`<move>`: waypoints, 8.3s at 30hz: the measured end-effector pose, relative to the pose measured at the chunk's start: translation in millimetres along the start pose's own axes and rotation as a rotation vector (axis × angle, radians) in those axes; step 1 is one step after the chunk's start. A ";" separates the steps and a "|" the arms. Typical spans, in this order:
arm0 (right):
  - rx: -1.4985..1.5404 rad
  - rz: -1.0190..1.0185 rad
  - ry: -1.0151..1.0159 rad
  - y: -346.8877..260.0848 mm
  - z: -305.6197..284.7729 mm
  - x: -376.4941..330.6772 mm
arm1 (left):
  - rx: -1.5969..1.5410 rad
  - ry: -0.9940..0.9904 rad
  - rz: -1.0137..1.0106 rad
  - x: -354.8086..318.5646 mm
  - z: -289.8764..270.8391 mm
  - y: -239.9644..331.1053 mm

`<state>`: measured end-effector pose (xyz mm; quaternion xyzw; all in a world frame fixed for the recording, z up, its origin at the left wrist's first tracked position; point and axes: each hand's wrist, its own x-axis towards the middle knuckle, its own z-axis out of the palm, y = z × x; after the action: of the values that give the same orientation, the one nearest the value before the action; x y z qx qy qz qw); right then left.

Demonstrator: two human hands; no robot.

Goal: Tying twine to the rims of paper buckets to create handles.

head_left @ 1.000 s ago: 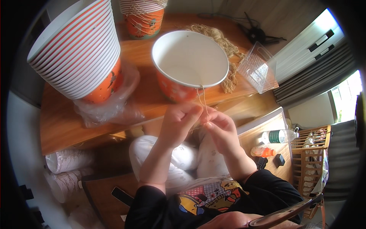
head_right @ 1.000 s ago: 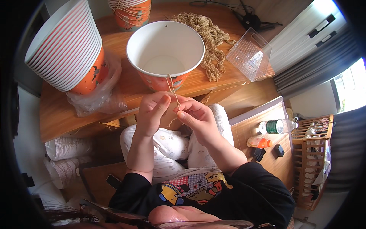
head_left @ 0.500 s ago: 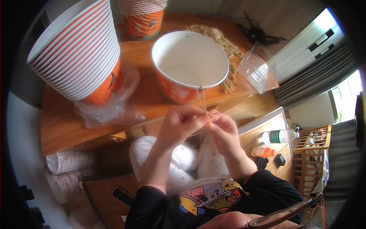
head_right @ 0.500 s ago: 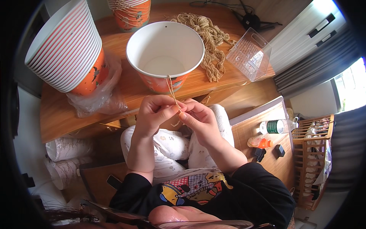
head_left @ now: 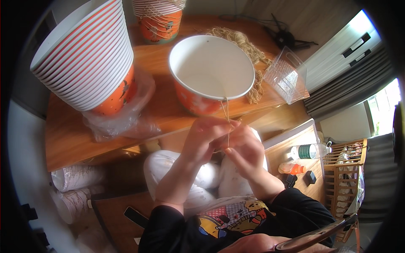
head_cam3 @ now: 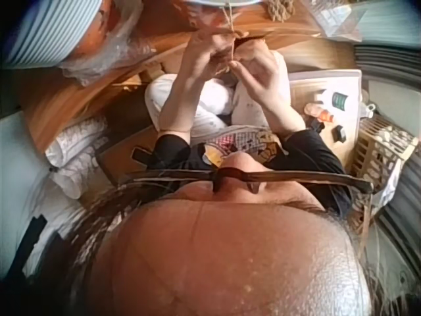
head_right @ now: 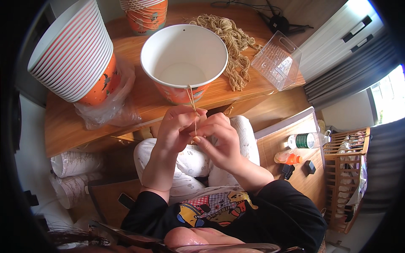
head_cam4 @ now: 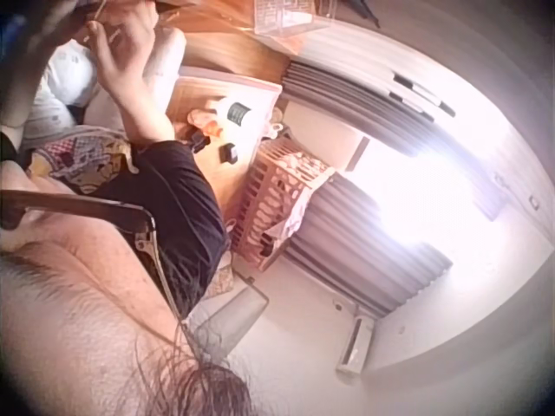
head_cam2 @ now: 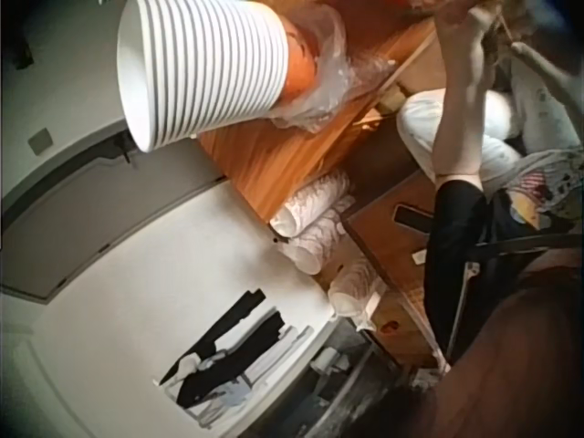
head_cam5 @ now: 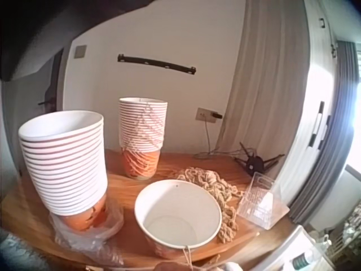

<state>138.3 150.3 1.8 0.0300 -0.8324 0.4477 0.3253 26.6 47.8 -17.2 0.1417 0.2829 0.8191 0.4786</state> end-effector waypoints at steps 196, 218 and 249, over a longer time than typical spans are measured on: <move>0.504 0.154 0.019 -17.9 -45.0 30.6 | 1.303 -0.243 0.848 -22.2 18.4 8.7; -0.041 -0.089 0.052 -24.2 -34.9 38.7 | 1.438 0.333 1.102 -19.0 9.6 12.3; -0.321 -0.363 -0.308 -38.4 -34.7 92.3 | 1.395 0.434 0.977 -9.6 12.7 4.4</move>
<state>96.6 176.2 95.6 0.1942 -0.9132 0.2349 0.2704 34.7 42.0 -4.0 0.3483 0.7114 0.5815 -0.1854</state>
